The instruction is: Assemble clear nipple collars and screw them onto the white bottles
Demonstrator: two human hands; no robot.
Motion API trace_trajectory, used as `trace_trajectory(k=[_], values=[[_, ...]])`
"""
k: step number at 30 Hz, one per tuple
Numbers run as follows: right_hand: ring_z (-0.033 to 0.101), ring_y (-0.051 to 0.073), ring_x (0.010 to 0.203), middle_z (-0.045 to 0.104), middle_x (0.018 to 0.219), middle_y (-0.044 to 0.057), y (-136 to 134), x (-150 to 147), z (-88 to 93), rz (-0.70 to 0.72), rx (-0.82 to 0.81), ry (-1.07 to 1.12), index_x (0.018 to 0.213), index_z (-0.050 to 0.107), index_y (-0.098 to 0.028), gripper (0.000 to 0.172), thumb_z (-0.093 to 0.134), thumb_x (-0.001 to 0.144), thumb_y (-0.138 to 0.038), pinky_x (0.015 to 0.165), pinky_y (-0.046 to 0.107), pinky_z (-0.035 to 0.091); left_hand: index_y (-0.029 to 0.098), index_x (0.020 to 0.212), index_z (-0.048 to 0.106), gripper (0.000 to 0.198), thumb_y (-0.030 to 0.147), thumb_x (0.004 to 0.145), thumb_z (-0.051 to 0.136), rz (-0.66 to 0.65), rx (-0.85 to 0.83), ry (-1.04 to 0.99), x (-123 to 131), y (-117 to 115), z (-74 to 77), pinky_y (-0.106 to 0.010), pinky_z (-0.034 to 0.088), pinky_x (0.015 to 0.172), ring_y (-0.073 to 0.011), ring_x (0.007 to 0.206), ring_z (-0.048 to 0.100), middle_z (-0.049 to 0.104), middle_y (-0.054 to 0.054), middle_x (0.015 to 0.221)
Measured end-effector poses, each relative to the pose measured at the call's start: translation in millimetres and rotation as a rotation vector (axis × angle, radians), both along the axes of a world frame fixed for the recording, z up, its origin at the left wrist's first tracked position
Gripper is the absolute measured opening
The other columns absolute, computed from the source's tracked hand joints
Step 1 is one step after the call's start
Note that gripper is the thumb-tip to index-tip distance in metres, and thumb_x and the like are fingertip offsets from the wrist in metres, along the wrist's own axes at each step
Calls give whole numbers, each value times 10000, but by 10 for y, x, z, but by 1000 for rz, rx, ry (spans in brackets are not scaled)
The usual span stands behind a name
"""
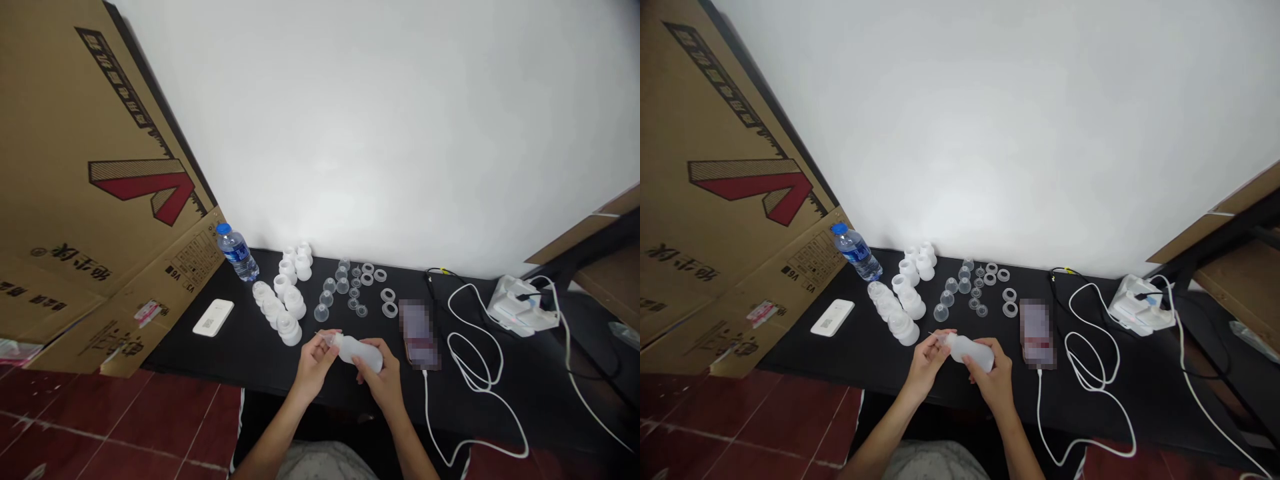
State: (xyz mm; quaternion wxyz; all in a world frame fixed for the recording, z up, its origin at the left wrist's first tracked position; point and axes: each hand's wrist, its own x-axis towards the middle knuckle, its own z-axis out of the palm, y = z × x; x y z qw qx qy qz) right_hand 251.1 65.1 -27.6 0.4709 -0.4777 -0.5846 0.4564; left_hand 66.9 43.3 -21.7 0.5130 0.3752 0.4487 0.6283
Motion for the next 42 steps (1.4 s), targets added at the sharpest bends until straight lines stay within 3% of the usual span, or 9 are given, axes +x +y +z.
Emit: trace_trajectory(k=[5,10,13,21,28,31,34,36,42], values=[[597,162,371,708,665,-19,73,19,-40,57,-143,196,1023,673,-221,390,832,872,-544,367,268,494,170,1164,820,451,508,869,870,6,64,22,47,-17,34,-328,584,876,-247,981,727,761,-122,1088],[758,258,835,775,1163,112,32,20,30,-45,256,0,1243,715,-239,469,865,847,-440,702,374,650,151,991,811,465,572,815,899,56,1,-9,49,16,-37,-268,553,695,-187,752,687,771,-85,884],[754,276,963,777,1093,88,-39,-10,69,-71,420,-150,1184,742,-255,320,835,895,-360,844,387,632,146,1002,814,492,609,842,862,55,-33,6,20,20,-60,-262,535,649,-183,717,676,781,-90,871],[729,222,710,794,899,61,-10,1,44,-106,228,-141,1045,778,-224,284,832,893,-458,627,297,582,171,1125,826,457,576,918,799,35,14,139,16,-17,-30,-329,583,855,-254,961,740,787,-124,1068],[474,130,361,601,553,-49,45,30,-73,-26,-77,67,1041,718,-220,353,717,975,-567,359,236,346,166,1098,797,424,541,902,828,25,41,103,78,-14,17,-334,590,860,-241,931,743,776,-109,1020],[677,195,598,767,884,64,11,30,-38,-55,106,23,1132,718,-222,343,669,1001,-535,499,282,526,160,965,749,463,602,868,842,46,14,54,82,1,-26,-261,535,685,-170,723,665,721,-48,821],[747,293,961,755,1182,127,-32,20,6,-74,364,-81,1249,704,-241,377,753,939,-452,811,416,634,183,782,617,546,689,863,804,70,-20,45,77,5,-83,-205,390,536,-101,554,494,559,34,653],[739,316,1039,750,1166,118,-55,5,14,-59,452,-132,1245,698,-261,369,802,910,-377,899,459,624,196,740,558,598,744,869,760,79,-36,62,78,2,-104,-204,348,517,-92,533,435,494,53,628],[760,285,949,773,1075,77,-64,-9,-10,-6,491,-152,1212,700,-289,327,831,913,-317,819,399,627,185,675,566,673,816,888,667,39,-39,183,103,-6,-150,-240,329,535,-120,586,382,447,29,618]])
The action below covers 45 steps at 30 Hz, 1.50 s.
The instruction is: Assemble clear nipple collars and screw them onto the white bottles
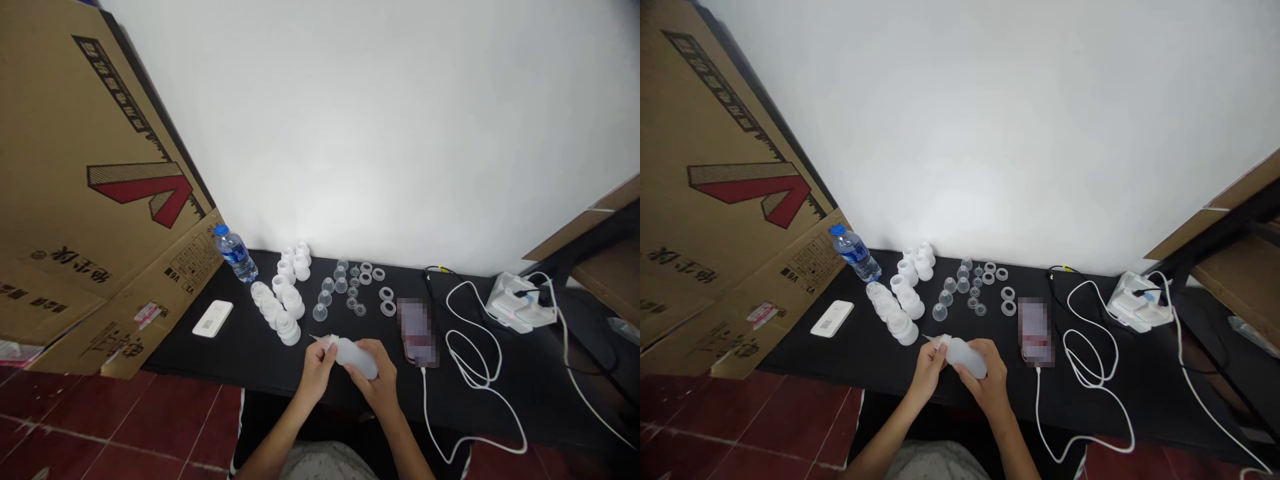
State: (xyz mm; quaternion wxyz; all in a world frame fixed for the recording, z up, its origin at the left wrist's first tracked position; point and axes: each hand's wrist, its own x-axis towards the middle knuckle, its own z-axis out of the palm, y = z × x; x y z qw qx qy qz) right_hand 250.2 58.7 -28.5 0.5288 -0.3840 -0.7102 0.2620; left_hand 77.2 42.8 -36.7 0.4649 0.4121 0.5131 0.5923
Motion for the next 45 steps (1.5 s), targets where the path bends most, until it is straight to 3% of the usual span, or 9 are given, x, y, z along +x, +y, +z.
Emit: trace_trajectory(k=[7,17,21,24,27,30,35,40,45], values=[[748,245,773,781,928,60,-15,15,23,-56,-67,-39,1092,743,-254,160,698,995,-374,701,337,595,200,559,454,715,775,959,596,-118,-5,43,-29,-8,47,-260,231,530,-106,551,276,344,43,557],[578,184,569,645,658,14,18,-163,147,-111,-424,73,850,723,-213,501,516,1075,-611,505,266,428,182,504,551,715,736,938,672,-20,-23,20,20,37,96,-268,270,525,-108,522,306,398,31,508],[590,187,598,646,706,20,3,-167,128,-79,-574,194,901,727,-213,513,555,1042,-675,463,246,433,171,546,606,684,709,966,654,-23,25,-1,41,24,48,-268,324,551,-121,545,382,472,14,543],[568,174,536,620,689,-1,-11,-172,135,-41,-679,305,992,725,-223,517,519,1054,-693,418,238,429,166,730,689,519,651,877,801,-17,85,39,56,3,20,-254,369,584,-135,608,459,552,12,650],[670,209,657,700,814,40,-21,-183,164,10,-606,275,1075,753,-229,533,456,1089,-671,567,293,580,189,1027,718,464,534,794,922,-19,129,100,74,-18,46,-265,480,709,-178,771,594,680,-24,889],[742,262,954,756,1078,104,-13,-165,181,22,-419,97,1043,802,-237,442,544,1085,-594,861,359,625,215,1178,679,368,492,957,779,-102,136,14,79,-32,88,-326,539,892,-233,977,688,742,-80,1104],[749,257,874,785,1072,114,132,-54,220,-61,-377,118,1162,795,-234,391,723,995,-580,747,339,634,204,1246,688,433,548,985,718,-82,103,-94,43,-32,58,-317,546,852,-248,964,700,763,-87,1117],[774,326,1085,807,1249,142,330,-18,355,132,-521,269,1279,791,-260,475,713,989,-629,926,437,646,187,1172,782,450,584,979,695,-117,106,50,2,-20,98,-271,500,712,-210,795,649,762,-54,943],[787,343,1049,842,1134,156,337,-42,366,143,-621,343,1239,813,-216,491,787,944,-608,956,486,629,230,1218,811,353,469,969,737,-66,165,160,22,-77,176,-354,578,866,-284,939,740,818,-103,1094]])
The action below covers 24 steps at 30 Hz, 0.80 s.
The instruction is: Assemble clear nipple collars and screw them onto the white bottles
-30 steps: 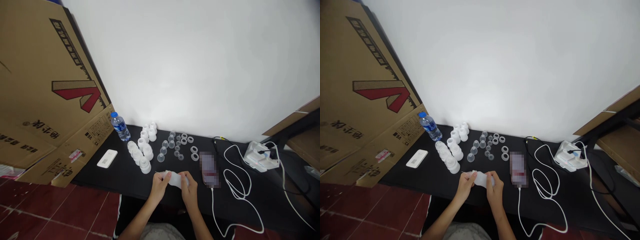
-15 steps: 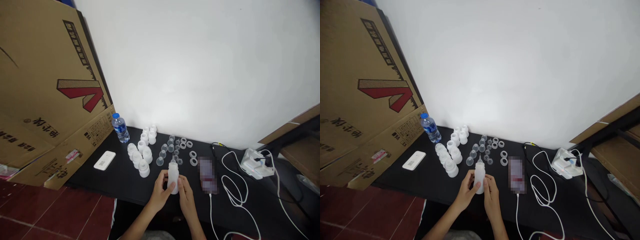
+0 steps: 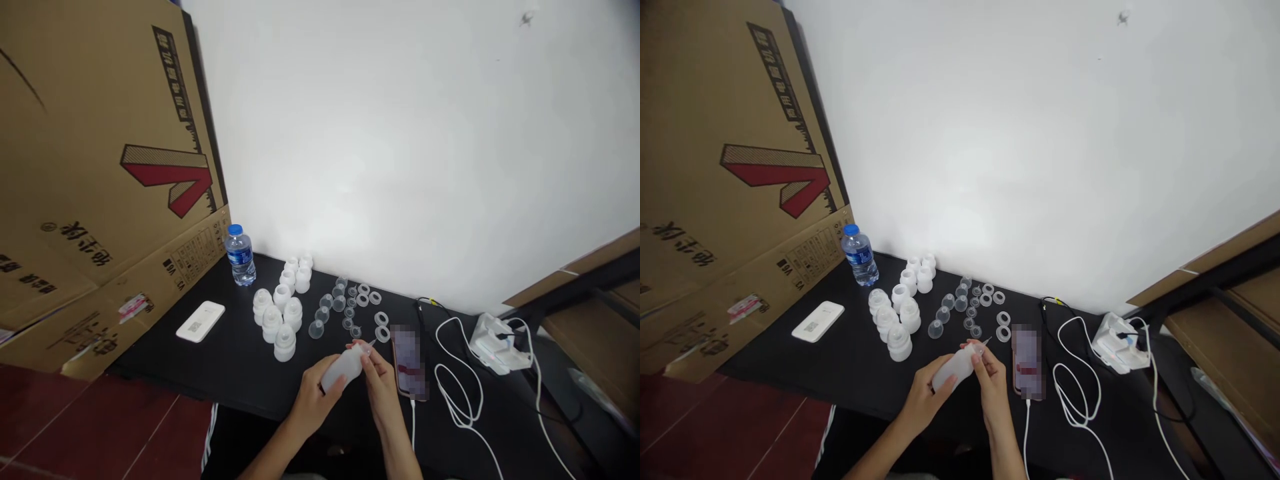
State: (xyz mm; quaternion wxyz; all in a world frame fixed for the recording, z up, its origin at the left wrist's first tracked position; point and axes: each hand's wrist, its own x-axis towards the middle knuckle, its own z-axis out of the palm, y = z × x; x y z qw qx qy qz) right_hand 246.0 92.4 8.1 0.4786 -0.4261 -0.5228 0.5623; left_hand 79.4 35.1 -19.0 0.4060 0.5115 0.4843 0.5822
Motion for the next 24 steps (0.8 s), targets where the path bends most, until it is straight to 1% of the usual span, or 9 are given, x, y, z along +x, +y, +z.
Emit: trace_trajectory(k=[2,5,10,12,13,15,18,21,24], values=[[789,352,1039,844,1130,160,-32,4,-3,-12,-8,-5,1224,823,-213,487,800,932,-603,949,492,629,240,1206,821,326,438,953,761,59,34,29,21,-45,-7,-380,590,908,-307,986,757,821,-121,1140],[795,348,1016,847,1122,151,-52,-2,2,1,-19,-24,1201,831,-227,462,809,926,-597,921,476,638,236,1192,814,324,459,967,745,63,25,16,43,-91,-36,-365,599,865,-293,933,756,817,-118,1086],[789,300,845,832,1045,161,62,-110,-90,11,30,5,1259,794,-198,669,445,1068,-735,725,424,653,210,1187,712,465,631,1005,638,141,-67,-329,50,-56,-89,-276,541,589,-198,686,700,771,-76,979],[762,265,776,819,995,132,129,-198,-144,22,117,-138,1325,765,-197,598,463,1093,-659,704,397,646,210,1233,656,506,660,1004,624,192,-91,-448,55,-43,-110,-265,515,543,-178,635,685,755,-70,976],[758,259,805,812,1010,118,160,-252,-165,46,201,-242,1367,747,-209,521,516,1095,-589,749,397,649,211,1250,636,518,665,1001,628,206,-94,-473,58,-44,-120,-268,522,549,-182,654,694,750,-77,1001],[752,280,972,791,1128,115,213,-375,-188,102,420,-440,1448,705,-250,440,573,1086,-460,903,431,639,213,1269,614,545,674,982,650,235,-88,-489,66,-58,-139,-290,560,598,-218,777,729,738,-108,1115],[674,335,1201,708,1354,134,261,-547,-204,171,695,-661,1561,612,-302,528,623,1033,-296,1054,506,580,215,1262,610,589,691,929,712,285,-76,-498,74,-90,-164,-316,594,658,-271,925,732,713,-130,1202],[636,356,1193,660,1394,150,247,-601,-261,148,783,-792,1584,580,-311,685,659,930,-125,1032,546,578,225,1280,588,580,659,927,738,287,-69,-513,76,-100,-175,-307,586,660,-272,937,727,715,-119,1180],[626,361,1183,670,1347,148,173,-475,-377,69,740,-770,1464,672,-297,625,625,892,-53,1000,553,586,219,1264,605,503,607,965,723,232,-58,-484,75,-84,-170,-300,581,677,-246,909,721,724,-104,1141]])
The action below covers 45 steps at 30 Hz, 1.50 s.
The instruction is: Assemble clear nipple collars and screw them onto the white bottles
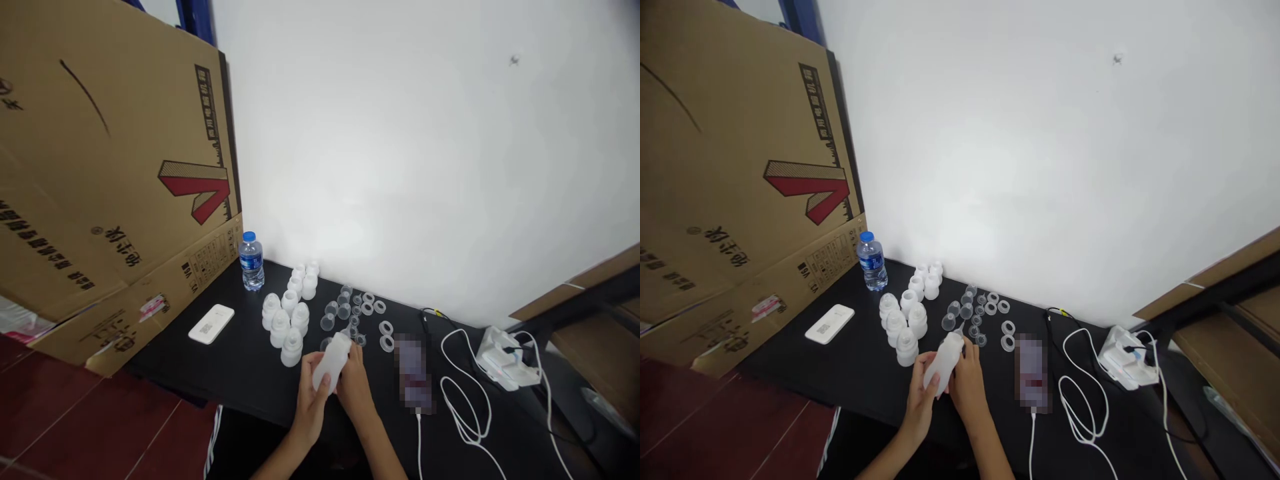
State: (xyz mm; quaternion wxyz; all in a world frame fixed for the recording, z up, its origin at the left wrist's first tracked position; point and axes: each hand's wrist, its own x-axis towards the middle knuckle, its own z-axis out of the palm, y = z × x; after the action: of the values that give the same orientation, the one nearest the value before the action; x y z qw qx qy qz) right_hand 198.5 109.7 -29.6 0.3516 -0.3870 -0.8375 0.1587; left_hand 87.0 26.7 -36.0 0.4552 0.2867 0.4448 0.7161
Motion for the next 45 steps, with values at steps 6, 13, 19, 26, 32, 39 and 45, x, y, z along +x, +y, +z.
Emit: trace_trajectory(k=[6,13,19,26,32,39,45], values=[[680,250,776,746,965,74,-113,481,-166,-299,-250,463,1174,702,-233,267,755,979,-407,729,388,598,197,1256,700,478,592,987,695,-29,-24,149,-38,45,11,-286,573,671,-216,849,693,733,-100,1134],[735,197,733,804,1030,65,-104,629,-82,-483,-429,1128,1170,611,-237,418,741,985,-589,672,324,603,178,1191,758,495,614,965,698,-99,-56,417,-75,79,53,-330,595,797,-272,937,731,771,-115,1104],[766,299,1102,805,1235,136,-170,574,-17,-361,-440,1028,1168,717,-235,372,746,986,-558,947,446,624,173,1202,739,464,554,937,752,-177,-59,540,-36,88,30,-342,633,782,-270,927,764,782,-131,1119],[746,295,1087,778,1261,124,-157,579,-28,-370,-439,991,1220,757,-247,369,672,1032,-553,841,398,644,199,1182,709,427,422,858,874,-145,-28,639,12,66,-6,-367,657,857,-274,1006,778,780,-121,1136],[761,277,1019,773,1253,122,-178,555,-32,-295,-445,880,1278,736,-241,392,733,1001,-520,850,384,650,195,1180,676,355,430,938,787,-115,-34,710,-15,57,62,-378,642,844,-266,967,769,775,-129,1109],[741,265,973,788,1147,102,-184,583,14,-246,-416,830,1189,776,-232,315,766,984,-470,885,396,626,191,1153,645,354,466,960,756,-82,-21,725,-26,31,102,-384,613,840,-277,969,745,743,-136,1104],[685,321,1312,687,1464,118,-307,517,-24,-117,-414,919,1478,627,-312,602,854,924,-374,1106,494,570,195,1172,647,411,510,942,776,-116,-29,662,4,66,110,-375,603,855,-281,1009,735,734,-134,1132]])
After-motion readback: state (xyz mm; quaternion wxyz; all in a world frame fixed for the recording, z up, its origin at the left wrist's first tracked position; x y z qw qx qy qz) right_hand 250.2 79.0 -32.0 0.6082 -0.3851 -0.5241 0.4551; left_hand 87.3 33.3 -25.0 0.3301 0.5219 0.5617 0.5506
